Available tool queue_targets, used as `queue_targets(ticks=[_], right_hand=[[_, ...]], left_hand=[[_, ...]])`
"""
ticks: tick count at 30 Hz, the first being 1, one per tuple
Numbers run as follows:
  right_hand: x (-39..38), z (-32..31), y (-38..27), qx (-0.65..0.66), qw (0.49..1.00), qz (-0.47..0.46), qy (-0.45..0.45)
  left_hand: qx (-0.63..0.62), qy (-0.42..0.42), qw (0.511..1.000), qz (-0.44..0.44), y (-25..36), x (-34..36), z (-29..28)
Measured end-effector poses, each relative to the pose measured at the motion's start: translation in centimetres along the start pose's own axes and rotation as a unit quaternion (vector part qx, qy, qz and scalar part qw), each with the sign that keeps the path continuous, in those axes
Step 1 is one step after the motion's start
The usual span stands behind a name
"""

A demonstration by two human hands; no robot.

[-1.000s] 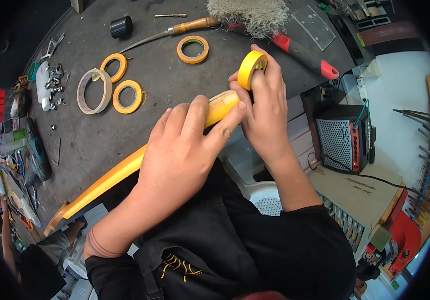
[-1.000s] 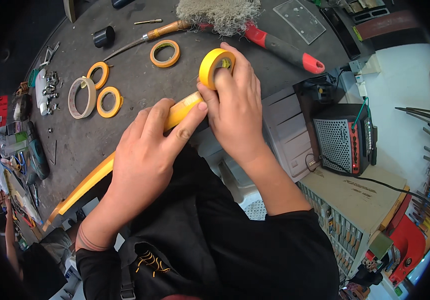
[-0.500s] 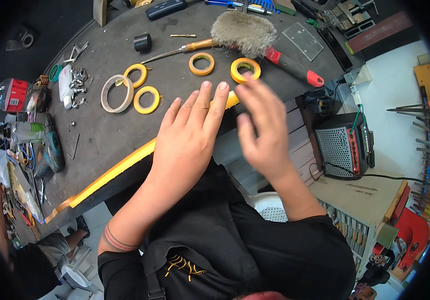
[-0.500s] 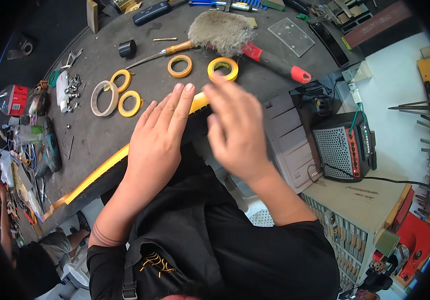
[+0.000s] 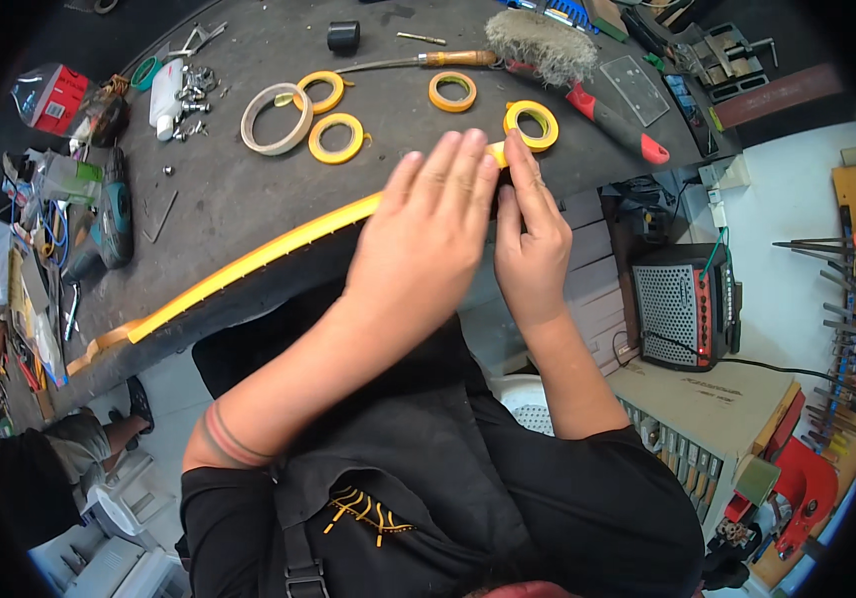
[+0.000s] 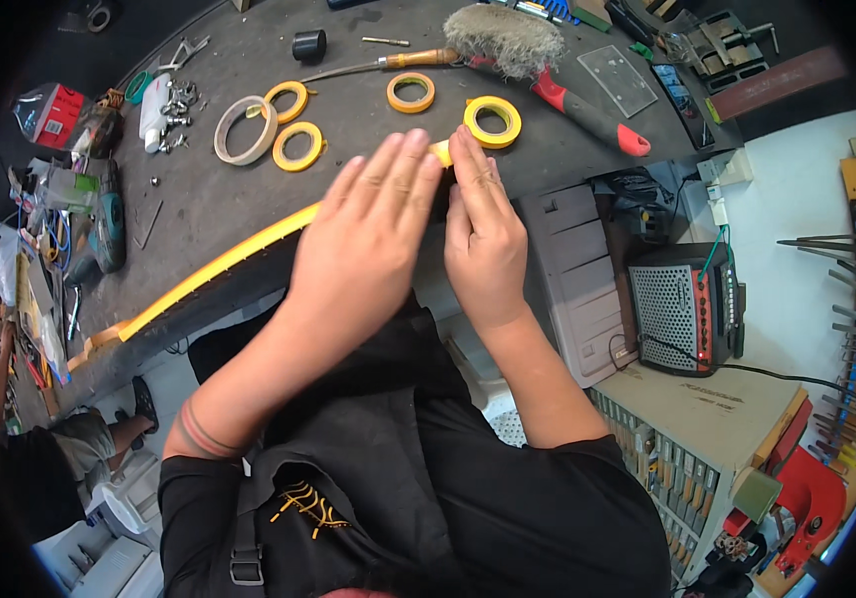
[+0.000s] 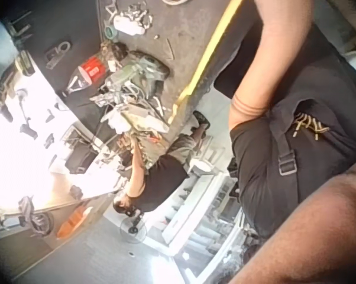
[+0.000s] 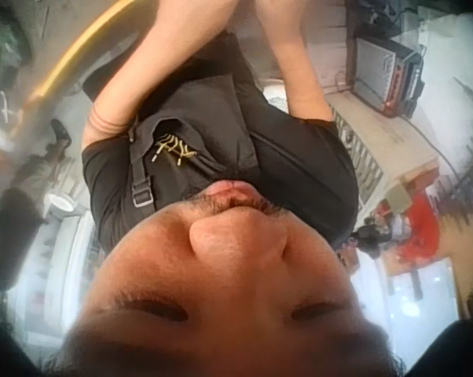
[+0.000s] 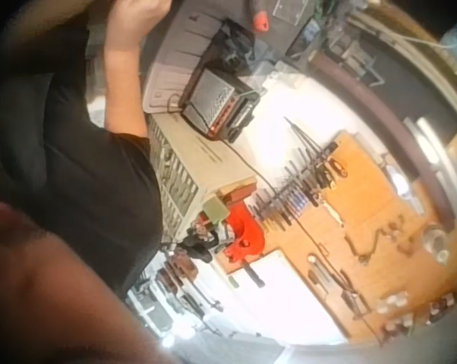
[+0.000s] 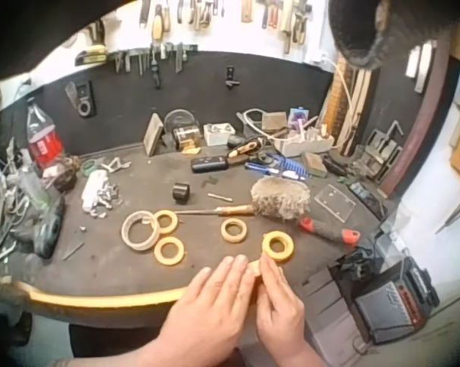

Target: The person applies yellow tape to the side of a wooden guitar neck, smoothing the tape down with their fingers and using a brush to clean the surface.

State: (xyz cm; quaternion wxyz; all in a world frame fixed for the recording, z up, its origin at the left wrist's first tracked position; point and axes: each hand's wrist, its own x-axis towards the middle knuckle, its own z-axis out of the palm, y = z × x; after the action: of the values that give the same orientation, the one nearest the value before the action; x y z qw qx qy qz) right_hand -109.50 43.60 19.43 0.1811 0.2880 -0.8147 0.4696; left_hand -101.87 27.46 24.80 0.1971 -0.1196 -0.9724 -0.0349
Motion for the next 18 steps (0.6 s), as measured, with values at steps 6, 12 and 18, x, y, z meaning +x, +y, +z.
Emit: queue_targets(ticks=[6, 12, 18], right_hand=[[-0.7, 0.7, -0.8, -0.023, 0.995, 0.088, -0.030], [-0.9, 0.6, 0.0, 0.122, 0.982, 0.144, -0.006], [-1.0, 0.3, -1.6, 0.004, 0.998, 0.056, -0.038]], left_hand=[[0.012, 0.028, 0.998, -0.053, 0.4, -2.5, -0.3], [-0.012, 0.064, 0.997, -0.041, -0.3, -3.1, 0.0], [0.008, 0.017, 0.991, -0.136, -4.6, -13.0, -3.1]])
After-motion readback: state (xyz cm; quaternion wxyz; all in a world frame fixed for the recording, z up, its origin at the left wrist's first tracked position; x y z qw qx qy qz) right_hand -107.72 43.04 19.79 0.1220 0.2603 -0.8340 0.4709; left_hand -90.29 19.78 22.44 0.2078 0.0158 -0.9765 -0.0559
